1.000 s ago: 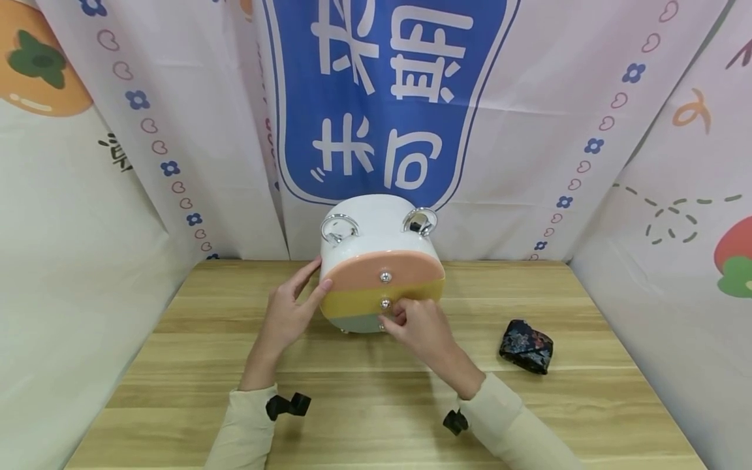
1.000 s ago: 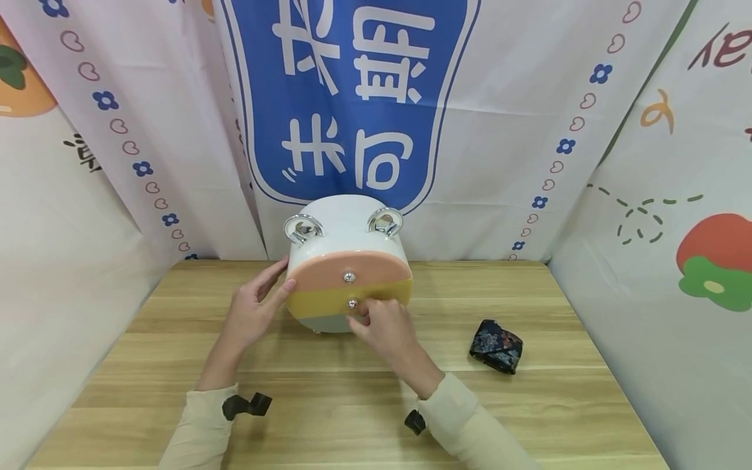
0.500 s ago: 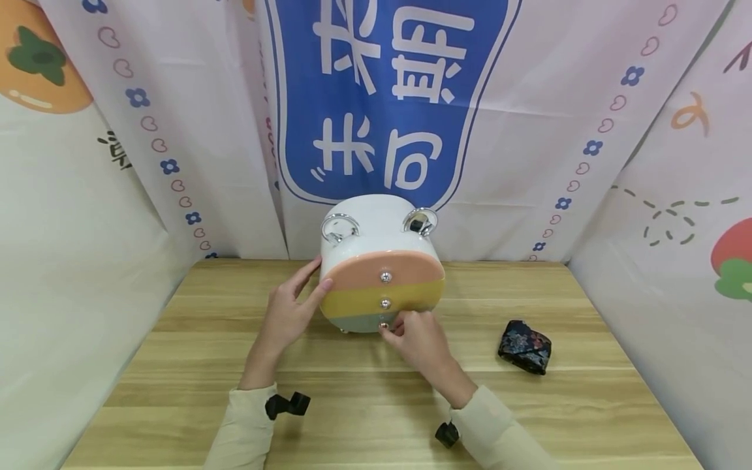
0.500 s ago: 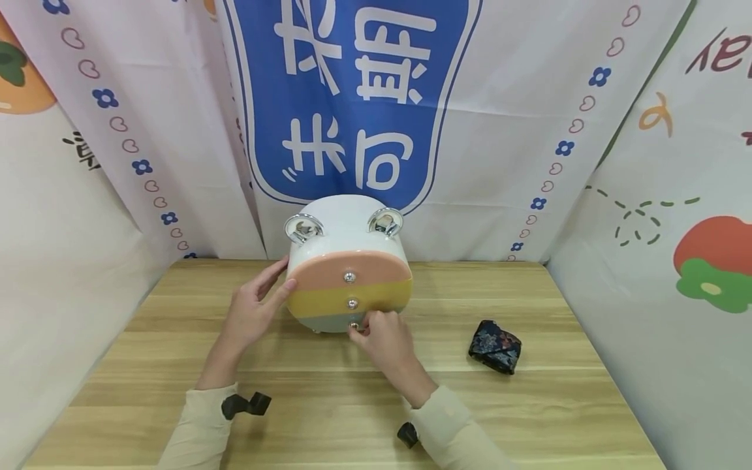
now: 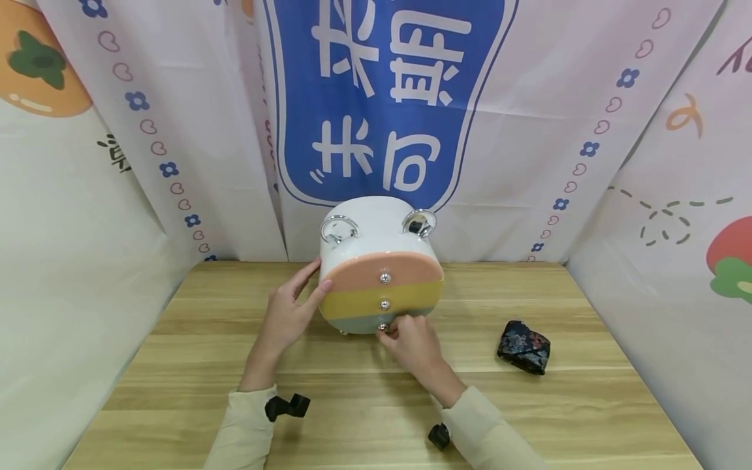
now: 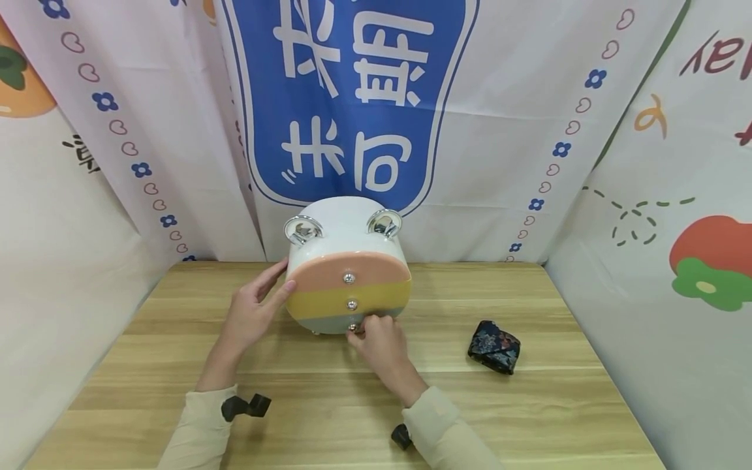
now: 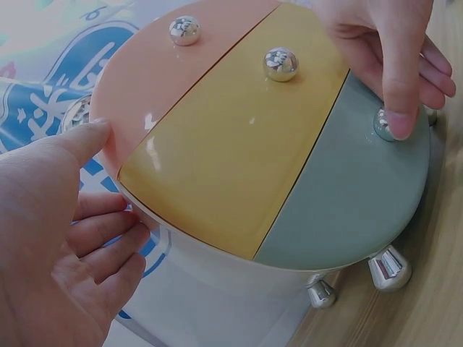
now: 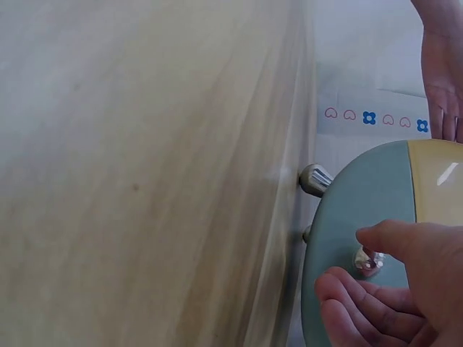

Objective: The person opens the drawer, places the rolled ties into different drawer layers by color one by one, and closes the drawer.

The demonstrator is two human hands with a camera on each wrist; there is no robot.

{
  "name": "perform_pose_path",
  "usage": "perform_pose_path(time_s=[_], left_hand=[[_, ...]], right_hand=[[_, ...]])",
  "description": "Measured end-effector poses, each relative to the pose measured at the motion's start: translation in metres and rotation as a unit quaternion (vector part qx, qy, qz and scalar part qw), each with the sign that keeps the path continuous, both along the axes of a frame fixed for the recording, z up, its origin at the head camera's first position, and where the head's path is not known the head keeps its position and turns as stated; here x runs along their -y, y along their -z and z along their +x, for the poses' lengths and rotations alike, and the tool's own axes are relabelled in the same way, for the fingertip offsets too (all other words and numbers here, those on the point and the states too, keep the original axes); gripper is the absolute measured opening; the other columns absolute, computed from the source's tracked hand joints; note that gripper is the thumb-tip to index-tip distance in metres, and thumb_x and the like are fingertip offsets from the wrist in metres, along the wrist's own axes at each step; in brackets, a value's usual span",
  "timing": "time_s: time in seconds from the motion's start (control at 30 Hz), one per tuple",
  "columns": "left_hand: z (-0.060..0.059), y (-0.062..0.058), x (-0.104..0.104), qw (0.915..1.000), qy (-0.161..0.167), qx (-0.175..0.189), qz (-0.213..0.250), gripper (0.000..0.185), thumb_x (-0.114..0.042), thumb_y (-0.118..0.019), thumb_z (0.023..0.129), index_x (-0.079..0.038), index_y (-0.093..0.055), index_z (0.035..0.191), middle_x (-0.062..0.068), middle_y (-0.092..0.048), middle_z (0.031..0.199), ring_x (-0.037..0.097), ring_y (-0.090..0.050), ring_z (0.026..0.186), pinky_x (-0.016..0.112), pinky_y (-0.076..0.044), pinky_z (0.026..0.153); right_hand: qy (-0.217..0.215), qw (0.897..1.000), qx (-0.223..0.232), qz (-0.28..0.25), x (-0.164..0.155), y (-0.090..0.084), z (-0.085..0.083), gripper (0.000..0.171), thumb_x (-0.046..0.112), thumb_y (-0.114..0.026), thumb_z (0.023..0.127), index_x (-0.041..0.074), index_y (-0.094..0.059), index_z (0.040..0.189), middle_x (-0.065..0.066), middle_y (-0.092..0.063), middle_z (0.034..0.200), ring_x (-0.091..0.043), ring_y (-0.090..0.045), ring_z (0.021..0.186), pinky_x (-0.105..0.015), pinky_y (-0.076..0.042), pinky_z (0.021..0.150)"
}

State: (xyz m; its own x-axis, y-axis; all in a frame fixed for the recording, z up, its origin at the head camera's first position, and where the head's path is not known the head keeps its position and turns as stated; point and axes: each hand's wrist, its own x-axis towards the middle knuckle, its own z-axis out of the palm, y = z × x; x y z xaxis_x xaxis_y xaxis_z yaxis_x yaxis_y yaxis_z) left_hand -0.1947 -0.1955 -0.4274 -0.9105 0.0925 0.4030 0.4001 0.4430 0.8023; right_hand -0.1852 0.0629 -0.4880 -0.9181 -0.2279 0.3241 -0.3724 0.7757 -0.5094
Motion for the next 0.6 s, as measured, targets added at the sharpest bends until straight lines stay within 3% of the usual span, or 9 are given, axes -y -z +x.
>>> perform_pose_path(time_s=[0.3,0.6], left_hand=[[0.0011,-0.0007,-0.0002,1.0,0.002,0.001,0.001,0.059,-0.039,-0.065,0.106,-0.016,-0.05,0.158,0.01,-0.048,0.164,0.033,-0.045,0.154,0.054,-0.04,0.126],[0.0011,-0.0002,-0.0003,1.0,0.001,-0.001,0.003,0.059,-0.039,-0.066,0.106,-0.016,-0.051,0.158,0.007,-0.049,0.164,0.033,-0.045,0.153,0.055,-0.039,0.126]], right_hand=[[0.007,1.0,0.018,0.002,0.0054,0.0022,-0.0018,0.025,0.028,-0.082,0.092,0.016,-0.076,0.072,0.005,-0.074,0.067,0.0,-0.061,0.055,-0.019,-0.051,0.051],[0.015,1.0,0.001,0.022,0.0074,0.0016,-0.002,0.031,0.025,-0.08,0.091,0.021,-0.071,0.061,0.007,-0.074,0.066,0.0,-0.062,0.056,-0.019,-0.05,0.049]])
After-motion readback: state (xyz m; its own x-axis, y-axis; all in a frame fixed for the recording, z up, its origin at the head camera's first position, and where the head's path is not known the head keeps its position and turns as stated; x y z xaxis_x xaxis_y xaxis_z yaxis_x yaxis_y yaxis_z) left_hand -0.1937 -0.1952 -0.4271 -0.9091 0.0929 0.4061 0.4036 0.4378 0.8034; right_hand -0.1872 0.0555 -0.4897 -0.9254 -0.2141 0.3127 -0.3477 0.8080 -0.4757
